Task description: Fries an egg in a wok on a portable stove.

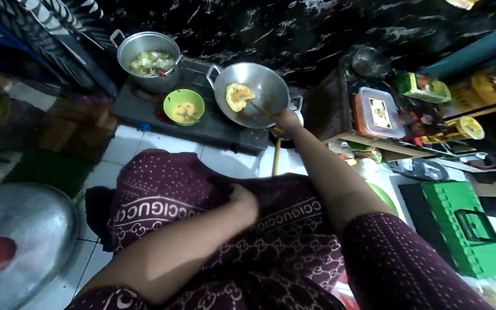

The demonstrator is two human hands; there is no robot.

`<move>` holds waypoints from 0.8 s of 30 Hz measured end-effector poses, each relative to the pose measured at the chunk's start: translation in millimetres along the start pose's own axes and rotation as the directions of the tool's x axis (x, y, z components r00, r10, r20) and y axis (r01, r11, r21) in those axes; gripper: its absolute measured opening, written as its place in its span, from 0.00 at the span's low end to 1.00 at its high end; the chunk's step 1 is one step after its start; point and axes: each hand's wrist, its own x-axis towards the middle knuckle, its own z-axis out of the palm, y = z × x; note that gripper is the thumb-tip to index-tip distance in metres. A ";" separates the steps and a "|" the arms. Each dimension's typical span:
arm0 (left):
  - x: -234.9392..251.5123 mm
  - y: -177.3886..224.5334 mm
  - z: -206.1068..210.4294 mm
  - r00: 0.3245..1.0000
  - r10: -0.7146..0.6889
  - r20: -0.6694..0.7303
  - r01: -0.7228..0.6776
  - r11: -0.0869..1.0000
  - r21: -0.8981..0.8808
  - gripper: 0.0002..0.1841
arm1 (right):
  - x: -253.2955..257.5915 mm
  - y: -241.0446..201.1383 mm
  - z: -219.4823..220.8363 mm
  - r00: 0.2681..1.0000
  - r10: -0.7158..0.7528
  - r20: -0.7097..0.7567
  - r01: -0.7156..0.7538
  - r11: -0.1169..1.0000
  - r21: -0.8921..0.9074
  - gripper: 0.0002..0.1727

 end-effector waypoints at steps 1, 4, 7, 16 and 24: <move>-1.9 0.6 -0.5 1.000 -0.004 -0.010 0.004 1.000 -0.013 0.16 | -2.5 -0.4 -1.5 1.000 0.006 -0.009 -0.006 1.000 0.007 0.21; 11.2 -0.5 8.1 0.999 0.002 -0.054 -0.002 1.000 -0.002 0.14 | -16.2 -3.8 -9.2 0.999 0.021 -0.040 -0.022 1.000 -0.014 0.21; 24.3 4.5 19.7 0.996 -0.005 -0.093 0.002 1.000 -0.026 0.12 | -32.7 -8.3 -12.8 0.998 -0.003 -0.063 -0.005 0.990 -0.139 0.20; 24.6 8.6 36.9 0.985 0.013 -0.170 -0.024 0.998 -0.064 0.12 | -94.8 -27.3 10.1 0.995 -0.076 -0.068 0.044 0.920 -0.389 0.16; 6.0 13.7 47.7 0.982 0.026 -0.187 -0.023 1.000 0.016 0.13 | -108.7 -22.6 -10.8 0.985 -0.024 -0.169 -0.035 0.940 -0.339 0.14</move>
